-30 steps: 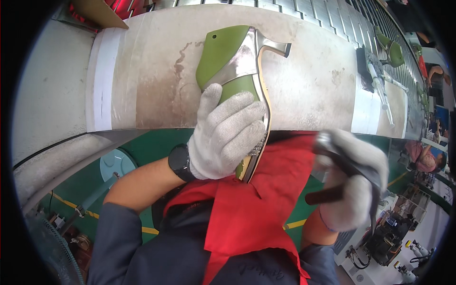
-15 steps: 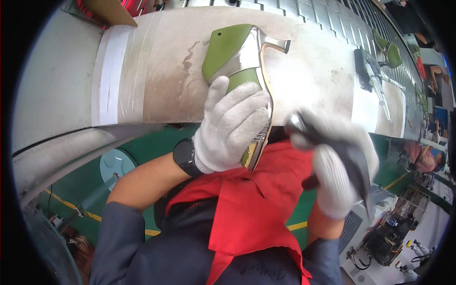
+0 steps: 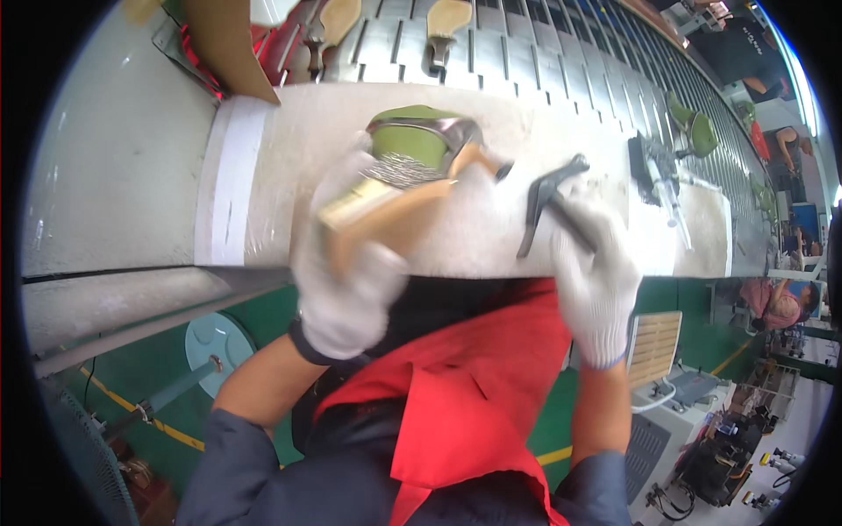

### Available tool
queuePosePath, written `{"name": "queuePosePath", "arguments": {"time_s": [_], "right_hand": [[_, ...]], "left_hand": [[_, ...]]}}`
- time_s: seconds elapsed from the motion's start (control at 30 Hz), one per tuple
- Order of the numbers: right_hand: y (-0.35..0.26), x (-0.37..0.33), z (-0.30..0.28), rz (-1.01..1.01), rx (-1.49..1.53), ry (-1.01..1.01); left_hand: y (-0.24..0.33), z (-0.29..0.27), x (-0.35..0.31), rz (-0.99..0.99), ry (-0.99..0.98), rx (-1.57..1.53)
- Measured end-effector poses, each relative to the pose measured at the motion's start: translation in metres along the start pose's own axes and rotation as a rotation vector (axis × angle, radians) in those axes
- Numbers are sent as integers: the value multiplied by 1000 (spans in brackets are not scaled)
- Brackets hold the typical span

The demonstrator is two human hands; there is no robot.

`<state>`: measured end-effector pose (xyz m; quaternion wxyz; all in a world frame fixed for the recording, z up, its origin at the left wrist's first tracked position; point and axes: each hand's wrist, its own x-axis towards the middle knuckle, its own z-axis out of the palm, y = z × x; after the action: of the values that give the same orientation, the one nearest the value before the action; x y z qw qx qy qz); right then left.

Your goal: The person picks up a shoe and its corresponding sole from a conveyor belt, holds a wooden applicator tool to check the surface, and uses a metal hammer to tap and bond the sole onto the shoe bottom. They repeat the process for another shoe and place them back on the belt.

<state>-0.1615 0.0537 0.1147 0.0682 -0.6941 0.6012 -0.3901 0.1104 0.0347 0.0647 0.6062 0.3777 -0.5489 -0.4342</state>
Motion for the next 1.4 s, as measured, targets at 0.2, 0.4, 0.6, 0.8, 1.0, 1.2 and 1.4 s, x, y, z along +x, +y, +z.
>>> {"name": "queuePosePath", "arguments": {"time_s": [0.2,0.4,0.6,0.8,1.0,1.2,1.4], "right_hand": [[-27,-35,28,801,1093,12],[-41,-34,29,850,1653,8],[16,103,35,557,1280,478],[137,217,64,550,280,465],[133,184,55,613,-159,375],[36,41,36,-56,-277,-125],[81,75,42,-24,-323,22]], "left_hand": [[-4,-36,51,-358,87,-732],[-4,-12,72,-631,-326,-761],[-15,2,74,324,-678,873],[-24,12,91,301,-632,795],[-46,50,171,196,-462,1103],[-68,85,273,-289,-572,1385],[-100,86,294,157,-367,1392]]}}
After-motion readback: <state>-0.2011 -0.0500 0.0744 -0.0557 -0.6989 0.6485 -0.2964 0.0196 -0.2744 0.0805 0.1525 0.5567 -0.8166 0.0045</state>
